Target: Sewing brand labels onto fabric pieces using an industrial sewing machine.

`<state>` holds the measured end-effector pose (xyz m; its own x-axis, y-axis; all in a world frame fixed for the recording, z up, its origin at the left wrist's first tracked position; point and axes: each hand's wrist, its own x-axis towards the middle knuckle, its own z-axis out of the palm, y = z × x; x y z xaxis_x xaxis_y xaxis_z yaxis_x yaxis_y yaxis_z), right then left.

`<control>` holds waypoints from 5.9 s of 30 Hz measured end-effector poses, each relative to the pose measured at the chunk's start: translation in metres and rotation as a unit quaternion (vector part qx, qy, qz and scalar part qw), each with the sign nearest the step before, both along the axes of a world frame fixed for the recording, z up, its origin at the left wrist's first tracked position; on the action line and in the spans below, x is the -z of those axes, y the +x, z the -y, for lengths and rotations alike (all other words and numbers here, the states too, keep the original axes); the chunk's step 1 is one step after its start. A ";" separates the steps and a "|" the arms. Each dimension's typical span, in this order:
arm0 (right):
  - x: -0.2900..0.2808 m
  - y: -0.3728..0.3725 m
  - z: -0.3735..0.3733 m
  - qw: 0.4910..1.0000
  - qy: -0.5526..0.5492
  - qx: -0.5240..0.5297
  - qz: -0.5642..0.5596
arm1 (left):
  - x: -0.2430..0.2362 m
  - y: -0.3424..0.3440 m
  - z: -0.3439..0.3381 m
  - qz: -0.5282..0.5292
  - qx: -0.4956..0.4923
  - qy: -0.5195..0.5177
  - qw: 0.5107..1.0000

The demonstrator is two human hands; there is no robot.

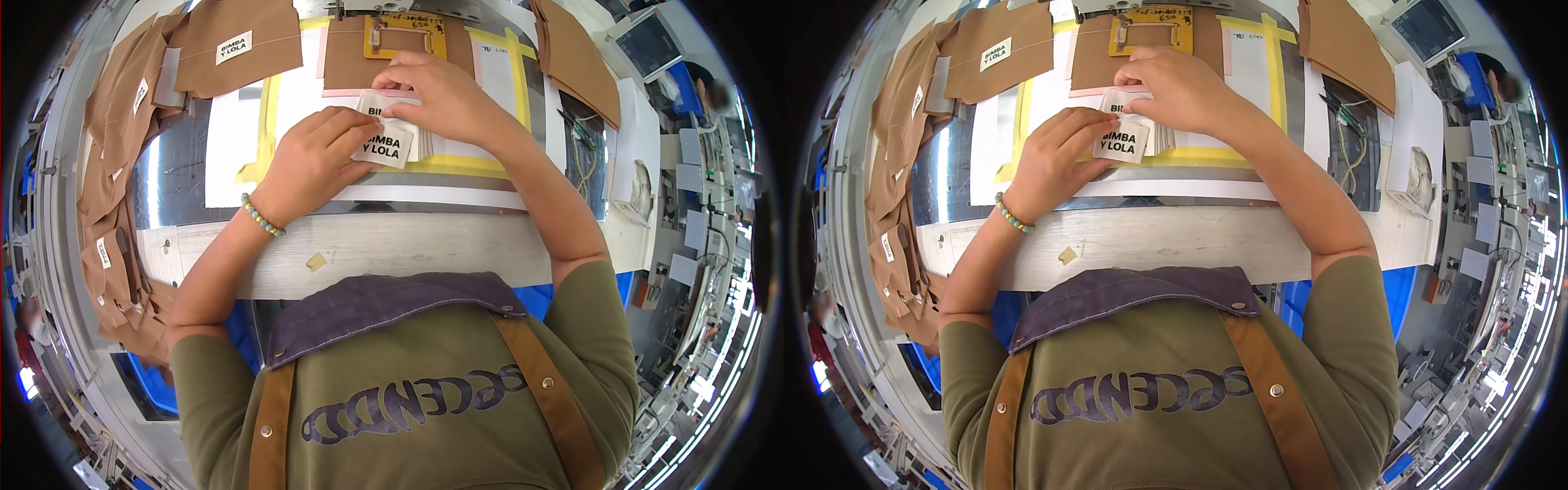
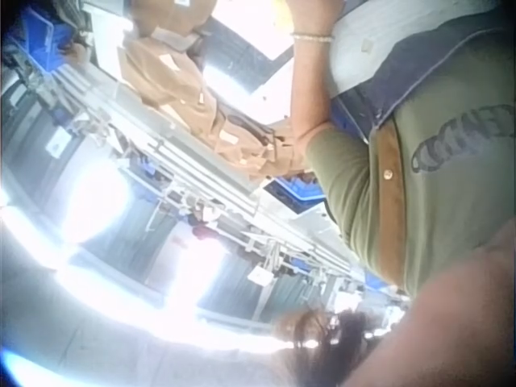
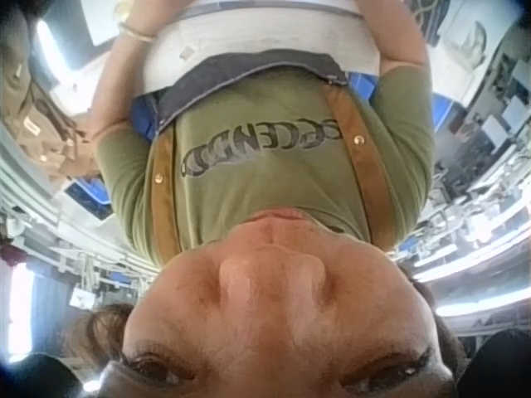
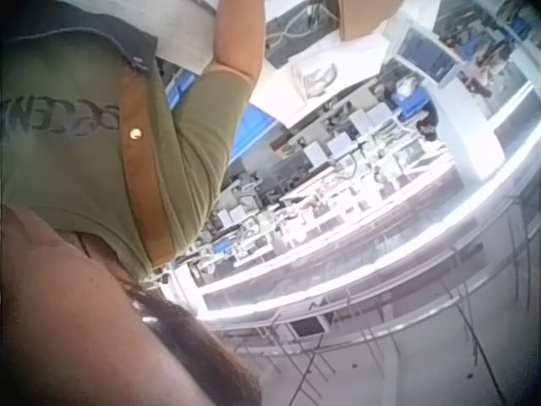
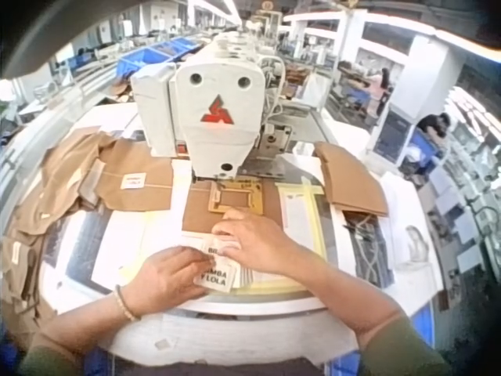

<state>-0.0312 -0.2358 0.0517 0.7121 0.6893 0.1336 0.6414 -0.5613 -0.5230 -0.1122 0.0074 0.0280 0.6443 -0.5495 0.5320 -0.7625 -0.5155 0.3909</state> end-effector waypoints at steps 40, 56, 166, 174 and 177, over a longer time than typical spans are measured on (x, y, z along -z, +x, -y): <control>-0.019 -0.036 0.028 0.987 0.134 0.015 -0.084 | 0.008 -0.003 0.009 -0.120 -0.087 -0.076 0.986; -0.002 -0.057 0.044 0.995 0.042 -0.015 0.087 | 0.007 -0.001 0.008 -0.151 -0.074 -0.103 0.980; 0.036 0.068 0.032 0.983 -0.030 -0.032 0.179 | 0.011 0.107 -0.013 -0.006 -0.071 0.094 0.993; 0.045 0.074 0.036 0.975 -0.024 -0.033 0.221 | -0.066 0.062 0.001 -0.017 -0.012 0.083 0.996; 0.042 0.077 0.037 0.972 -0.014 -0.061 0.226 | -0.113 0.013 0.020 -0.136 0.168 -0.133 0.967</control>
<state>0.0455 -0.2728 0.0096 0.4979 0.7730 0.3930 0.8648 -0.4764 -0.1585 -0.0991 -0.0127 0.1407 0.5887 -0.6195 0.5194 -0.7202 -0.1100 0.6850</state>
